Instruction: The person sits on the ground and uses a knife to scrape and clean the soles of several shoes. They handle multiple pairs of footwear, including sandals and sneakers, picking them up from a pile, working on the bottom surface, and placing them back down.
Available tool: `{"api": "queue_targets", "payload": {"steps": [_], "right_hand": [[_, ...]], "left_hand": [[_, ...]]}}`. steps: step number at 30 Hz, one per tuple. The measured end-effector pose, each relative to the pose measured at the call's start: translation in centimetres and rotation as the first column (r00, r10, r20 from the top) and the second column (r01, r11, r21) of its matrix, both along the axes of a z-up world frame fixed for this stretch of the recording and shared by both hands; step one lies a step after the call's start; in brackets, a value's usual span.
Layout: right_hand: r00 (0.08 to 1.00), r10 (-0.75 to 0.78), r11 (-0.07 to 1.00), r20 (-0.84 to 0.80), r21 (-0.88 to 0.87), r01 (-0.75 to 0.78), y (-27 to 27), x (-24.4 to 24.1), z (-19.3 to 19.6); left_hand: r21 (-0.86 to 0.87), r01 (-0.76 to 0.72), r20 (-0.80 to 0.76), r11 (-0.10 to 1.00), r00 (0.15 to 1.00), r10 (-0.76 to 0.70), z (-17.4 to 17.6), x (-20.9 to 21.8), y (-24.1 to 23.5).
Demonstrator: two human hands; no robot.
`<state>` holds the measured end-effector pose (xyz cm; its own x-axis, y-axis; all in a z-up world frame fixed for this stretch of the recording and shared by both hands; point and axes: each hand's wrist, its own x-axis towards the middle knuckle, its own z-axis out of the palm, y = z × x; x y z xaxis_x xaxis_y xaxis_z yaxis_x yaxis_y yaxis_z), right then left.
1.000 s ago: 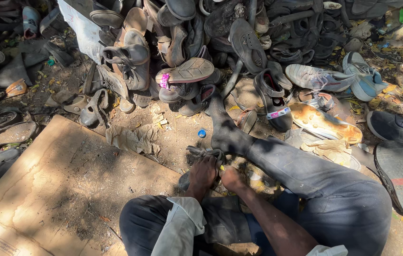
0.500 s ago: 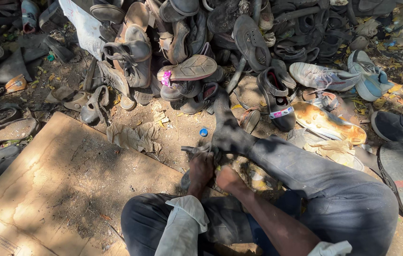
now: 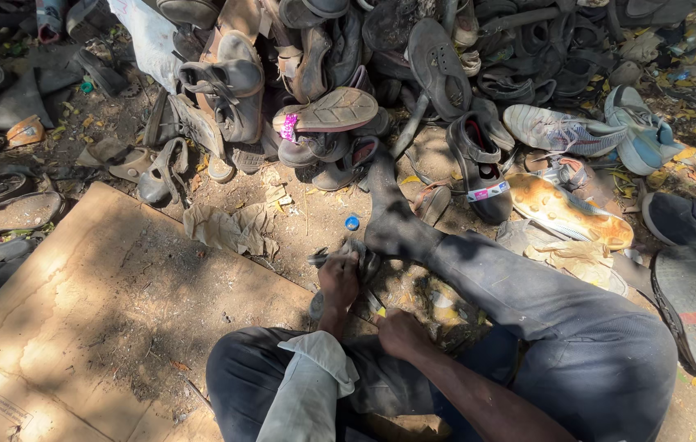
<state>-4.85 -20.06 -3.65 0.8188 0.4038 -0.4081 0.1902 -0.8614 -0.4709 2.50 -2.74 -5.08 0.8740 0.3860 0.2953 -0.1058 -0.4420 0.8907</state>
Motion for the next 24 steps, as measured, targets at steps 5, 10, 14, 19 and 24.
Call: {"api": "queue_targets", "payload": {"steps": [5,10,14,19,24], "right_hand": [[0.934,-0.353,0.934,0.061,0.085,0.347,2.5,1.5,0.1],[0.954,-0.263,0.963,0.142,-0.024,0.269,2.2,4.2,-2.8],[0.889,0.017,1.0,0.457,-0.011,-0.014,1.4,5.1,-7.6],[0.776,0.383,0.923,0.501,-0.168,-0.347,0.6,6.2,-9.4],[0.95,-0.288,0.95,-0.121,0.091,0.299,-0.6,3.1,-7.0]], "left_hand": [[0.027,0.058,-0.085,0.998,0.995,-0.055,-0.2,0.1,0.2],[-0.046,0.017,-0.016,0.999,1.0,-0.018,-0.2,0.8,0.1],[-0.07,0.01,-0.067,0.997,0.998,-0.015,-0.6,0.9,0.4],[-0.116,0.051,-0.047,0.992,0.997,-0.057,-0.6,0.7,0.7],[-0.44,0.052,0.051,0.896,0.998,-0.033,-0.6,0.7,0.0]]}}
